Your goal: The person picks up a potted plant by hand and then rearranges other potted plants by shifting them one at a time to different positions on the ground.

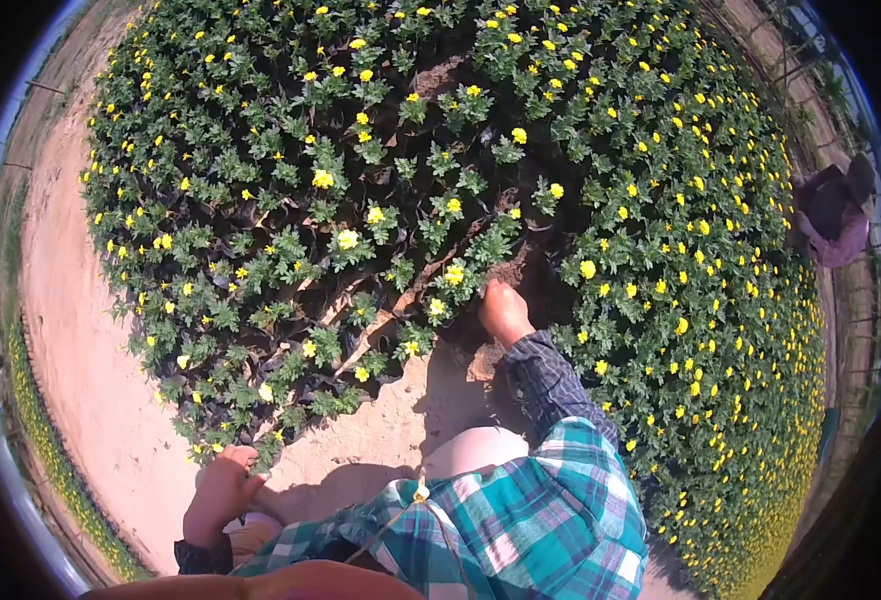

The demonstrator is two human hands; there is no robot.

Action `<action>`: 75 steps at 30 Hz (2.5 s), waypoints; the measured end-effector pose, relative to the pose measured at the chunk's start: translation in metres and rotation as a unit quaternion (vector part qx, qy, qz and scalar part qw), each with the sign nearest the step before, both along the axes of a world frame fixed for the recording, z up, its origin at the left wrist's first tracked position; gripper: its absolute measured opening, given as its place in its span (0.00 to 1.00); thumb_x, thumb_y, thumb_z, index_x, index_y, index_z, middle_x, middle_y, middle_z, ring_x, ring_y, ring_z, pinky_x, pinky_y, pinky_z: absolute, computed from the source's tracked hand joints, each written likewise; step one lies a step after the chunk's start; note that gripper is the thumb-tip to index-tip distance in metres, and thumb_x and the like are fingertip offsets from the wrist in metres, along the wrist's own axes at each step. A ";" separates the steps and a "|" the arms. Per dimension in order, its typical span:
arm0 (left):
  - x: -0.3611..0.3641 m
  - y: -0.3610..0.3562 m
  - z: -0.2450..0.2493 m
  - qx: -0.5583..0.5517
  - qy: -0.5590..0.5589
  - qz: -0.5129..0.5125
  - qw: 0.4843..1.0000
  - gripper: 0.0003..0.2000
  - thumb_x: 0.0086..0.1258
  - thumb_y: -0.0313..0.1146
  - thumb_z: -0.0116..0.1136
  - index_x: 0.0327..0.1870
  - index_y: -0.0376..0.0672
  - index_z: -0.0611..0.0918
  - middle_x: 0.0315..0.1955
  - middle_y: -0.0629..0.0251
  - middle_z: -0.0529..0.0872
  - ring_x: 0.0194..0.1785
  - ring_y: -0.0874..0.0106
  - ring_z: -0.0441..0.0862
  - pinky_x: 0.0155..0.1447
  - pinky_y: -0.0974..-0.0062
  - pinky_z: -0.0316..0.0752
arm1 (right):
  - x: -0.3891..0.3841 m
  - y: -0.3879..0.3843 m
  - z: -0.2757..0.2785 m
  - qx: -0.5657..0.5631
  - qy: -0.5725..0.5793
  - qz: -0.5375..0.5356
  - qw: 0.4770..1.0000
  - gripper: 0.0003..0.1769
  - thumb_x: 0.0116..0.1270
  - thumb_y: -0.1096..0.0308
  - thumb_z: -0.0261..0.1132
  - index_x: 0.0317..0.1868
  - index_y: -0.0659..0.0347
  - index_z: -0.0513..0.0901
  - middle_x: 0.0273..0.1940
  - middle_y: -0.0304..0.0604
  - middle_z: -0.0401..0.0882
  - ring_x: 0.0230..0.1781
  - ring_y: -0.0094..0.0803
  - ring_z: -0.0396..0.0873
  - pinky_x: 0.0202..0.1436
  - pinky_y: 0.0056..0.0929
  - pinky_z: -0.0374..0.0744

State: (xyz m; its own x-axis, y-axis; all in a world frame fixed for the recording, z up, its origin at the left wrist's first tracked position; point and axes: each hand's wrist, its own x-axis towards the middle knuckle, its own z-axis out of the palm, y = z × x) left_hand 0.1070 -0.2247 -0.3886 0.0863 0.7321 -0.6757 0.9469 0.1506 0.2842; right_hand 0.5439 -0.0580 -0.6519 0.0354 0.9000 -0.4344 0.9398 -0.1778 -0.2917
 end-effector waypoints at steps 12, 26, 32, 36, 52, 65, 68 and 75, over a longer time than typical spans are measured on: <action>0.000 0.010 -0.008 0.025 -0.035 0.031 0.999 0.19 0.58 0.30 0.63 0.50 0.39 0.74 0.42 0.53 0.76 0.47 0.52 0.75 0.50 0.60 0.72 | 0.077 0.038 -0.071 0.085 0.110 0.087 0.986 0.23 0.49 0.66 0.72 0.46 0.64 0.78 0.41 0.55 0.81 0.46 0.55 0.77 0.50 0.47 0.75; 0.003 -0.005 -0.046 0.081 -0.266 0.412 0.868 0.13 0.67 0.31 0.61 0.49 0.39 0.75 0.40 0.69 0.78 0.46 0.77 0.76 0.52 0.76 0.73 | 0.067 0.047 -0.062 0.156 0.030 0.266 0.951 0.21 0.49 0.64 0.71 0.46 0.57 0.82 0.44 0.48 0.82 0.47 0.48 0.78 0.51 0.44 0.76; 0.047 -0.025 0.052 0.166 -0.230 0.482 0.829 0.11 0.70 0.28 0.58 0.51 0.40 0.76 0.43 0.72 0.79 0.48 0.79 0.75 0.55 0.77 0.71 | 0.049 0.058 -0.053 0.008 0.026 0.171 0.985 0.23 0.48 0.48 0.72 0.43 0.48 0.85 0.39 0.41 0.85 0.42 0.42 0.81 0.47 0.41 0.79; 0.022 0.030 0.112 0.245 -0.132 0.455 0.846 0.10 0.72 0.32 0.54 0.51 0.40 0.76 0.43 0.70 0.80 0.49 0.78 0.75 0.57 0.76 0.69 | 0.045 0.063 -0.046 -0.001 0.019 0.199 0.980 0.25 0.47 0.45 0.72 0.44 0.46 0.85 0.40 0.40 0.85 0.43 0.41 0.81 0.48 0.39 0.78; -0.028 0.400 -0.172 0.135 0.013 0.005 0.991 0.12 0.70 0.33 0.49 0.43 0.41 0.84 0.40 0.56 0.86 0.44 0.59 0.82 0.51 0.64 0.75 | 0.061 0.063 -0.061 0.175 0.031 0.339 0.924 0.14 0.54 0.59 0.64 0.39 0.53 0.86 0.38 0.43 0.85 0.38 0.41 0.83 0.38 0.42 0.78; -0.104 0.422 -0.338 0.045 -0.046 -0.123 0.990 0.19 0.70 0.25 0.47 0.63 0.42 0.71 0.56 0.58 0.80 0.58 0.63 0.76 0.63 0.71 0.70 | 0.093 0.023 -0.185 0.199 -0.053 0.249 0.946 0.20 0.39 0.52 0.75 0.32 0.52 0.83 0.31 0.42 0.78 0.37 0.43 0.75 0.38 0.42 0.75; -0.064 0.407 -0.269 0.035 0.036 -0.205 0.977 0.20 0.69 0.25 0.47 0.63 0.42 0.71 0.55 0.56 0.80 0.59 0.62 0.76 0.64 0.69 0.69 | 0.077 0.035 -0.091 0.169 0.077 0.187 0.964 0.16 0.42 0.57 0.73 0.31 0.54 0.83 0.32 0.45 0.77 0.37 0.44 0.75 0.38 0.43 0.75; -0.072 0.406 -0.290 0.091 -0.014 -0.215 0.972 0.19 0.69 0.25 0.47 0.62 0.42 0.72 0.54 0.55 0.80 0.57 0.60 0.77 0.62 0.67 0.70 | 0.052 0.042 -0.044 0.081 -0.014 0.190 0.978 0.20 0.48 0.68 0.68 0.46 0.58 0.82 0.47 0.51 0.78 0.49 0.49 0.73 0.52 0.42 0.75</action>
State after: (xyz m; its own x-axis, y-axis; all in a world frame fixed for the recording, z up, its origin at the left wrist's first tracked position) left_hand 0.0354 0.1816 -0.6788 0.4283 0.7316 -0.5304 0.9022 -0.3132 0.2965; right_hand 0.5959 -0.0157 -0.6960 -0.3050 0.9076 -0.2886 0.9370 0.2318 -0.2613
